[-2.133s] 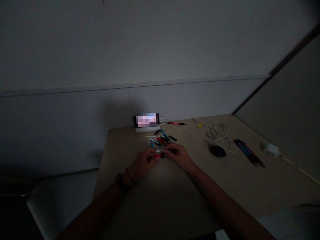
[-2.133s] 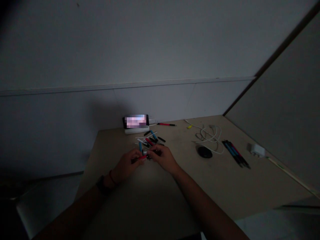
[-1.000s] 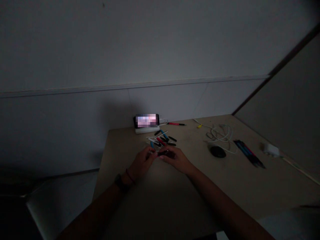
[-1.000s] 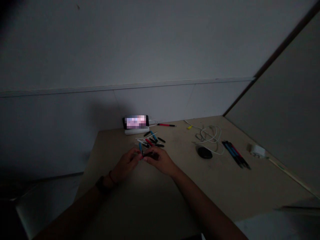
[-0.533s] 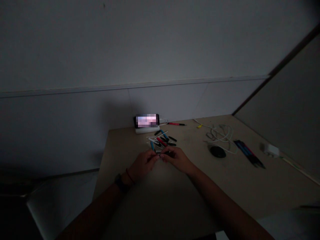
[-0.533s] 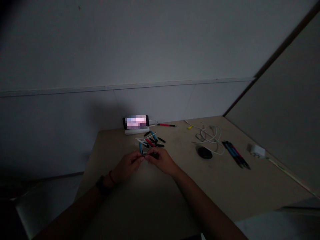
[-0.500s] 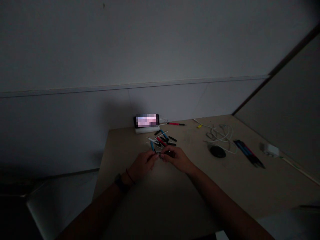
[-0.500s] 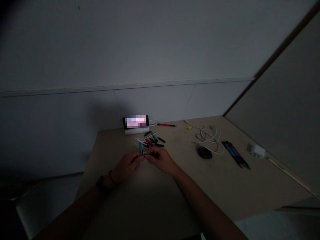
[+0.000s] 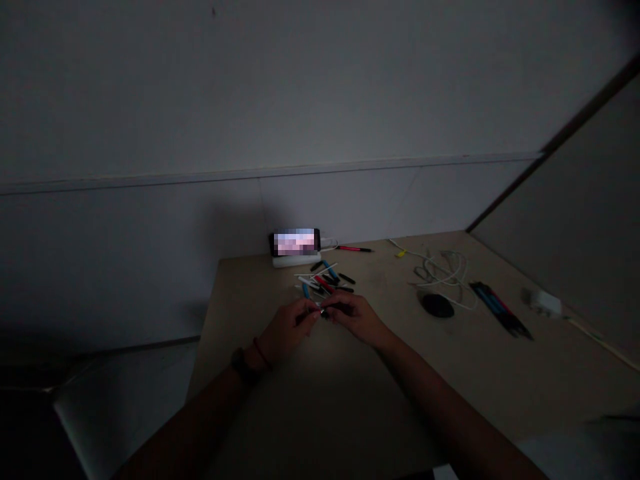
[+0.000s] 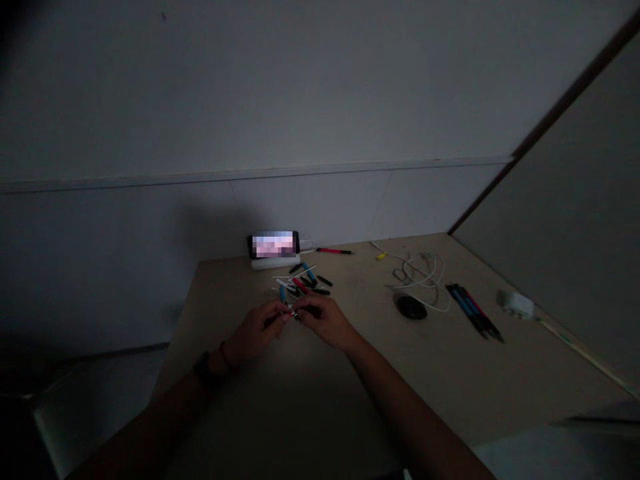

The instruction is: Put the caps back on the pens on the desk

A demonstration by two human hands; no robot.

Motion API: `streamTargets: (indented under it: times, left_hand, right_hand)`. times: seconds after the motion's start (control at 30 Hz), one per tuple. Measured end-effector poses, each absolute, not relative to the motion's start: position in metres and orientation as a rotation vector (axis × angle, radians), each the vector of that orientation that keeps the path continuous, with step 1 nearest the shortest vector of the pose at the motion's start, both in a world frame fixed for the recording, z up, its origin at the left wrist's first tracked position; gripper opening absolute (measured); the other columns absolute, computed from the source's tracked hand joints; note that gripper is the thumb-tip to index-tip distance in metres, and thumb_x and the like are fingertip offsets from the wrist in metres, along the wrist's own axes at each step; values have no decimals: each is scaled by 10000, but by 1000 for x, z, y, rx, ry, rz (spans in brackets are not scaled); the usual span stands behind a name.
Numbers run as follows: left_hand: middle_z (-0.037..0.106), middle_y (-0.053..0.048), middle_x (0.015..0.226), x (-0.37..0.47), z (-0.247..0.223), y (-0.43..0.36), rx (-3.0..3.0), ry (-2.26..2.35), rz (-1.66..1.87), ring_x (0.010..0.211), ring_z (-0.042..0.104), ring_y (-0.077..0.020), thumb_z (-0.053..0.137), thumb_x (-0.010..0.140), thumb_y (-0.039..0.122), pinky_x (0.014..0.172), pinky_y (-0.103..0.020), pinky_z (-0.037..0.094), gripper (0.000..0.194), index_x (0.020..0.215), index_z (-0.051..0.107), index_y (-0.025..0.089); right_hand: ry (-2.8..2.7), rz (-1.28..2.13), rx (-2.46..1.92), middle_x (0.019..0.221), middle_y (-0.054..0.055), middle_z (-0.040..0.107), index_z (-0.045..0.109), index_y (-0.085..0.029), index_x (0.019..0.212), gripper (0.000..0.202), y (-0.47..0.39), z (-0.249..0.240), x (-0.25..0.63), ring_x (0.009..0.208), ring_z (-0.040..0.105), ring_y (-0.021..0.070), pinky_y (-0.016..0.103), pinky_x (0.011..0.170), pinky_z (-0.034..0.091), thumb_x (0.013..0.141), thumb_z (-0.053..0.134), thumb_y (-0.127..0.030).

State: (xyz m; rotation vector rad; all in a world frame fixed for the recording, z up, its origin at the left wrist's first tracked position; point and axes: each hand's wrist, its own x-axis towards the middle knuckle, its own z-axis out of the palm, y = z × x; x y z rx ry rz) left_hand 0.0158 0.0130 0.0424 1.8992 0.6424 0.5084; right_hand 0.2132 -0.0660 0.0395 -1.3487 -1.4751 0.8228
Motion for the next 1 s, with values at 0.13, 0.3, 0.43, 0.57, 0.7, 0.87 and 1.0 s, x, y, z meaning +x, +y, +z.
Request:
streamTargets:
  times: [0.13,0.3,0.43,0.57,0.7,0.87,1.0]
  left_hand:
    - [592,25,630,15,42,14,1940,596,503,577,541,-126,546,955,352,578,-239,378,248,1069,670,170]
    - [609,17,662,14,42,14,1978,578,506,606,550,-126,545,936,295,594,-239,382,165,982,653,178]
    - [619,17,699,14,40,14,1975,566,498,631,556,-125,564,885,233,600,-233,380,68,918,600,185]
    - [602,27,691,14,40,15,2005,567,484,624,531,-121,579,853,213,600,-233,366,53,897,579,184]
    - [585,27,657,14,41,16,2045,606,444,601,501,-124,592,900,326,578,-239,341,158,921,636,176]
    - [639,-1,717,15,38,17,2077,591,433,648,535,-134,561,933,345,610,-247,358,218,896,688,171]
    - [608,10,679,15,36,18,2088,586,447,621,508,-123,567,919,305,597,-242,339,190,854,676,165]
  right_hand:
    - [-1500,778,-1358,865,57,709,750,-195,909,170,-66,39,213,804,659,184,299,735,497,870,685,-348]
    - [-1497,782,-1355,833,46,706,707,-193,822,186,-67,38,214,791,658,181,298,737,496,827,743,-375]
    - [-1495,775,-1364,816,40,701,690,-192,807,177,-67,38,213,783,651,179,303,746,494,825,735,-362]
    - [-1473,796,-1385,813,35,697,685,-193,830,145,-67,38,211,775,640,179,306,743,493,821,720,-334]
    - [-1438,876,-1378,815,31,693,680,-190,842,138,-67,38,207,772,633,179,295,717,492,822,704,-324]
    - [-1424,933,-1375,823,28,697,678,-189,864,131,-69,37,204,771,634,175,287,714,485,824,699,-312]
    - [-1440,926,-1373,833,29,696,670,-189,864,115,-69,35,203,778,632,175,287,720,480,832,688,-299]
